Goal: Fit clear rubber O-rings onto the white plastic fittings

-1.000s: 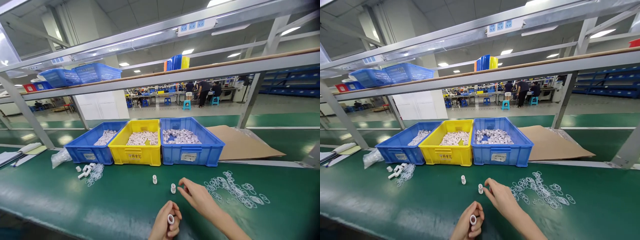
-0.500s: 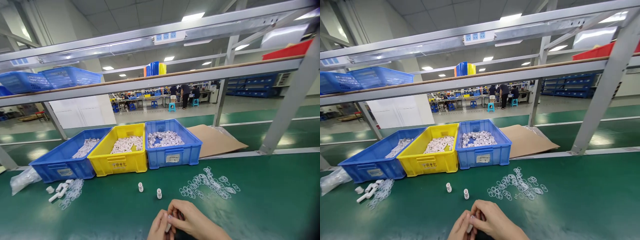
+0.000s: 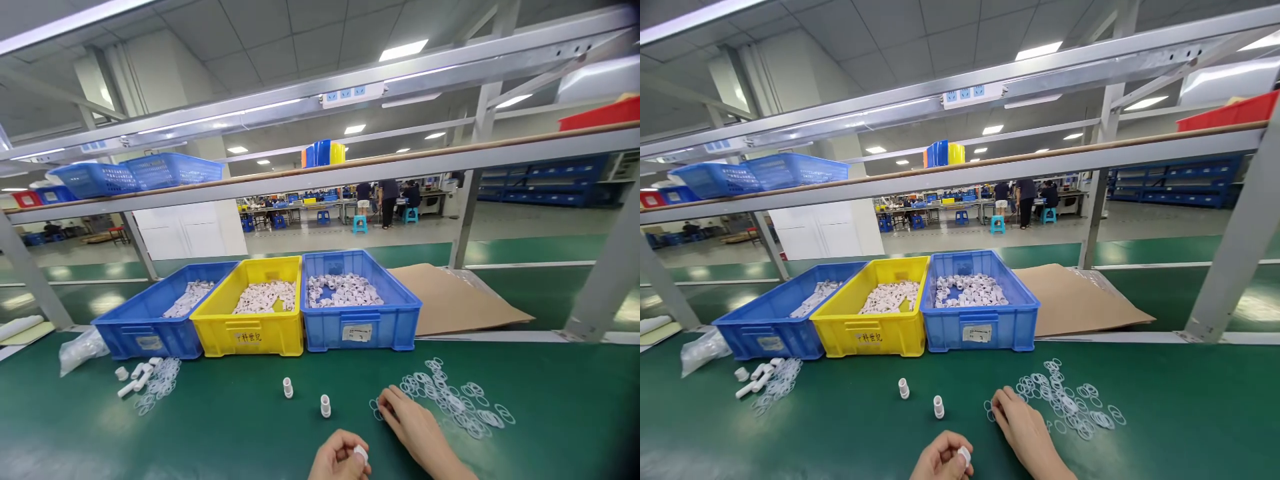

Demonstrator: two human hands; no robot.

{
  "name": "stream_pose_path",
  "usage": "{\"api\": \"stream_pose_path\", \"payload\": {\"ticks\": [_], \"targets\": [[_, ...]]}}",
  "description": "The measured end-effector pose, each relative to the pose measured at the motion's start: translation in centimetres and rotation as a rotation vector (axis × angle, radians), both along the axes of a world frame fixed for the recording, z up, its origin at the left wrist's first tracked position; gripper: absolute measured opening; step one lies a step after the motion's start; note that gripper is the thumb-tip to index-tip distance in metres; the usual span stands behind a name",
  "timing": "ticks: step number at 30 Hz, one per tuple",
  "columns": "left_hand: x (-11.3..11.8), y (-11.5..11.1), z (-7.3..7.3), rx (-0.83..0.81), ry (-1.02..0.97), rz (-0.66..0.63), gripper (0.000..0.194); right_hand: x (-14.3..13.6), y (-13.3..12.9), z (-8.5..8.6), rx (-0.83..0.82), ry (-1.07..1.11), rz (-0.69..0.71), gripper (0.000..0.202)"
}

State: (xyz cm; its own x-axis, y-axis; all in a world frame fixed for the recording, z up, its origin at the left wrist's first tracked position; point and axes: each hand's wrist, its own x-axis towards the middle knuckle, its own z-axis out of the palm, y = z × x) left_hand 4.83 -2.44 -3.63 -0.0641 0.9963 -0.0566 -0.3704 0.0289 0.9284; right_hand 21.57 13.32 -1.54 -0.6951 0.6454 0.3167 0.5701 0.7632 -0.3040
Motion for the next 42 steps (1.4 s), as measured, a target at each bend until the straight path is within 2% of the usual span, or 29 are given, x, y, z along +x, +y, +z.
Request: {"api": "stream_pose_path", "payload": {"ticks": [6,15,18,22,24,30,33,37,40,42], "targets": [[0.9,0.1,0.8,0.026,-0.122,0.000,0.065,0.3,-0.3,0.2,-0.052,0.061,0.007,0.020],[1.8,0.8,1.4,0.054,-0.075,0.108,0.057,0.4,-0.6,1.7,-0.146,0.165,0.000,0.024],[1.8,1.0,1.7,0.084,-0.078,0.114,0.056,0.3,-1.1,2.9,-0.220,0.200,0.082,0.023],[1.8,1.2,2.1,0.122,-0.086,0.124,0.059,-0.1,-2.4,4.5,-0.439,0.274,0.265,0.025],[1.9,1.1,2.4,0.127,-0.080,0.119,0.059,-0.2,-3.0,5.1,-0.536,0.310,0.310,0.026],[2.0,0.6,3.7,0.113,0.029,0.160,0.045,-0.1,-4.3,6.1,-0.604,0.316,0.381,0.028],[1.7,0.5,3.9,0.090,-0.003,0.193,0.046,-0.1,-4.6,6.1,-0.598,0.289,0.392,0.028],[1.4,0.5,3.7,0.057,-0.141,0.197,0.045,-0.5,-4.3,5.4,-0.535,0.304,0.330,0.035],[1.3,0.3,3.9,0.059,-0.225,0.136,0.045,-0.6,-3.9,4.6,-0.562,0.312,0.318,0.036],[0.7,-0.1,5.0,0.082,-0.249,0.068,0.046,-0.6,-3.5,4.0,-0.567,0.278,0.310,0.037]]}}
